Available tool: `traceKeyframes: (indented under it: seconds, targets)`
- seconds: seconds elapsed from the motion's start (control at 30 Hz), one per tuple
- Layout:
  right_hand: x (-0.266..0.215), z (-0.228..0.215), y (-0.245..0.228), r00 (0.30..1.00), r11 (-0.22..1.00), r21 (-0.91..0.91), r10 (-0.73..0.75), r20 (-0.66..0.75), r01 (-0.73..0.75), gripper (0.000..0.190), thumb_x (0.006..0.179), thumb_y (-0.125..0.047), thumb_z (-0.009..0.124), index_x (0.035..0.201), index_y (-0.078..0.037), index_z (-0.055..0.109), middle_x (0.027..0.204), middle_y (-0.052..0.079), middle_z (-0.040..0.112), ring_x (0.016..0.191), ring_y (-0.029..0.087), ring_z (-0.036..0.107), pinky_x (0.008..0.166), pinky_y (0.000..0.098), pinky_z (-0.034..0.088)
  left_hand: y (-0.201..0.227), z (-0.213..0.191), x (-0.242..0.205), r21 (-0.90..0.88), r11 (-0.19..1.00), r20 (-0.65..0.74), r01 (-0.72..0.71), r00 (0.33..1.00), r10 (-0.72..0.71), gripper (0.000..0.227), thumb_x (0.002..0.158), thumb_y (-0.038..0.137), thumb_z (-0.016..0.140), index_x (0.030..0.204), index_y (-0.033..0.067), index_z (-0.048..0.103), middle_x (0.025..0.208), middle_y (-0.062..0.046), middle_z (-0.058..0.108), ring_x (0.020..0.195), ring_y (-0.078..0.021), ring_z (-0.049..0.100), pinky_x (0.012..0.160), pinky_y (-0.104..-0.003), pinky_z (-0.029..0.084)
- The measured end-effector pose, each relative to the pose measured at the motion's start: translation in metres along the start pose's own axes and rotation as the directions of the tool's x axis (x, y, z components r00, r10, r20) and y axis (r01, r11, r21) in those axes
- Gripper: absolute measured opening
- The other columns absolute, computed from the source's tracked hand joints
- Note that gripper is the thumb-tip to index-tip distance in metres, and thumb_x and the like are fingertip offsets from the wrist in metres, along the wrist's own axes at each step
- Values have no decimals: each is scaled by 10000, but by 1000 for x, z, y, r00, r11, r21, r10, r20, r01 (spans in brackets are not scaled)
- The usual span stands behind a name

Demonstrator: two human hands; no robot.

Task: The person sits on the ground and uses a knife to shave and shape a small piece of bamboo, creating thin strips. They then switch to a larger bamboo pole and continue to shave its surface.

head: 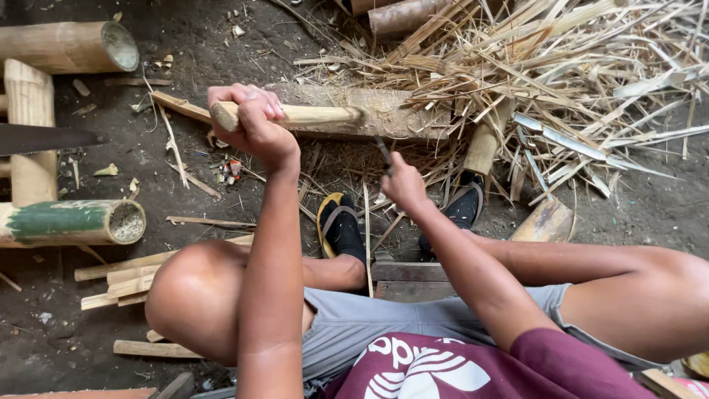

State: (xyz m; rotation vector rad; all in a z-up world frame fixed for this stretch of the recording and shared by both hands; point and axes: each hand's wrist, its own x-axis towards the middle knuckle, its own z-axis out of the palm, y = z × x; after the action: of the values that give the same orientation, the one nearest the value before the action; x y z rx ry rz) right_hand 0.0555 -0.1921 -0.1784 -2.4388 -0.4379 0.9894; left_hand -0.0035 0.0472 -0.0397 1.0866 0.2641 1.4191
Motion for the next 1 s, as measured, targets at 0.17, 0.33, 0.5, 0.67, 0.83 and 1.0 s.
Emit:
traceKeyframes:
  seconds: [0.17,0.33,0.5,0.67,0.83,1.0]
  targets:
    - [22,-3,22,994,995,-47,-90,-56,88,259,879,-171,637,1082,-38,546,811,234,703,752,401,698,715,516,546,-36,-7,-12,246,961,-53,126,992,-116,158,921,37,593,1002,118,485,890,-53,522,762,-139,534,661,-298,527]
    - [9,-6,3,967,957,193,-182,-178,216,218,836,-171,662,983,-29,582,742,189,688,667,333,690,651,446,545,-97,-12,-61,673,669,40,314,889,-457,195,880,151,706,1058,99,645,1047,-82,719,978,-177,692,851,-345,550]
    - [-18,-9,-69,957,904,314,-280,-77,290,266,854,-184,692,971,-18,521,639,103,647,542,190,668,526,361,525,-108,-62,5,824,400,-123,402,815,-566,410,837,350,818,1056,39,664,955,-105,746,885,-247,724,809,-392,566]
    - [-7,-9,-157,873,799,437,-484,60,414,242,871,-161,661,1021,-33,521,620,76,621,496,168,626,486,343,508,-48,-117,109,825,274,-270,494,771,-576,311,882,302,681,976,6,671,842,-96,742,726,-177,748,643,-348,597]
    - [-7,39,-208,805,775,436,-570,168,458,204,881,-148,655,990,-28,531,630,62,626,506,159,642,483,339,525,1,-167,83,578,399,-443,712,685,-579,199,810,173,704,953,59,627,675,-14,595,518,-128,570,398,-274,496]
    - [-21,87,-202,738,858,263,-514,437,442,199,877,-175,657,960,-29,549,655,84,638,545,175,650,510,348,532,22,-202,-80,610,392,-689,688,706,-166,292,897,228,739,1013,-13,622,782,-91,672,668,-179,663,605,-364,526]
